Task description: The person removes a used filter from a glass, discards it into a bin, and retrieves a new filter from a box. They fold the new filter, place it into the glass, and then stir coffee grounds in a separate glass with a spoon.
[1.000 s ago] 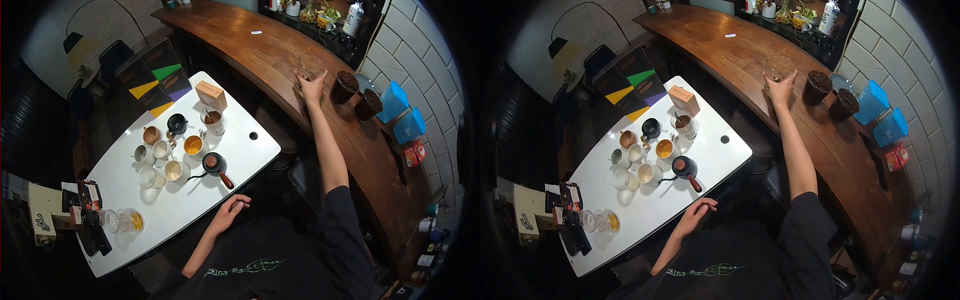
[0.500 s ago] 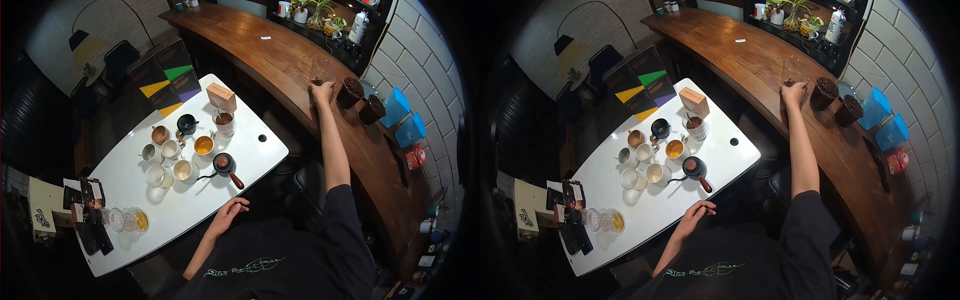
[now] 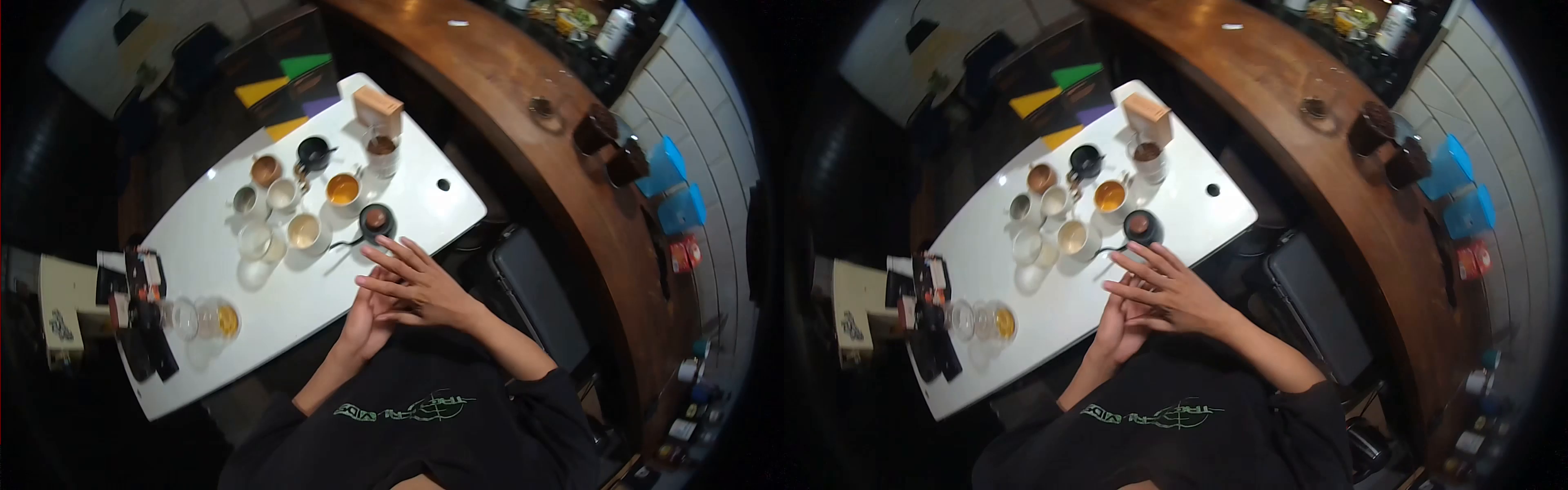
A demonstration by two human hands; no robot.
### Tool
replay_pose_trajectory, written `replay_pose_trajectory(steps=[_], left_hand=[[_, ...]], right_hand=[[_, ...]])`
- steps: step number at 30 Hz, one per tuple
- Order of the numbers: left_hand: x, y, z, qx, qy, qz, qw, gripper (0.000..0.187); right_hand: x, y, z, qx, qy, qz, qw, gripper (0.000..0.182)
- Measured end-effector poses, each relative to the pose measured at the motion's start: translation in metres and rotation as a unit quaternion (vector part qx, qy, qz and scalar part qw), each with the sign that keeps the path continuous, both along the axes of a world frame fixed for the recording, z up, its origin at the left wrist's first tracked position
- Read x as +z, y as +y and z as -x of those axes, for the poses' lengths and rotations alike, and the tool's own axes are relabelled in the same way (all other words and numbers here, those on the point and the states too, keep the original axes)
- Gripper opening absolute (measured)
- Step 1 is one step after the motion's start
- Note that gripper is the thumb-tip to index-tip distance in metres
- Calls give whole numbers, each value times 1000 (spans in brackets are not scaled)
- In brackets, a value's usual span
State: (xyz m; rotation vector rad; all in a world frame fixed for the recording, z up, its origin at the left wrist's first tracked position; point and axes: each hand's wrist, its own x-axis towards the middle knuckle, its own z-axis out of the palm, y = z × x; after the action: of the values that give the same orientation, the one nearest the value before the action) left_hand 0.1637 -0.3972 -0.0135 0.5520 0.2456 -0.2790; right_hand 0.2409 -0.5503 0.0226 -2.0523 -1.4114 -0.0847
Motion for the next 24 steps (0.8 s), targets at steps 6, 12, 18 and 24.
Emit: replay_pose_trajectory(steps=[6, 12, 18, 24], left_hand=[[18, 24, 24, 54, -25, -147, 987, 36], [-4, 53, 63, 255, 34, -228, 939, 29], [-8, 39, 102, 413, 31, -235, 879, 45], [-7, 16, 117, 456, 131, -335, 814, 32]], right_hand=[[-45, -45, 2, -239, 92, 19, 966, 47], [-36, -26, 7, -294, 246, -123, 916, 25], [-34, 4, -21, -161, 235, -114, 952, 14], [-38, 20, -30, -55, 292, -97, 950, 10]])
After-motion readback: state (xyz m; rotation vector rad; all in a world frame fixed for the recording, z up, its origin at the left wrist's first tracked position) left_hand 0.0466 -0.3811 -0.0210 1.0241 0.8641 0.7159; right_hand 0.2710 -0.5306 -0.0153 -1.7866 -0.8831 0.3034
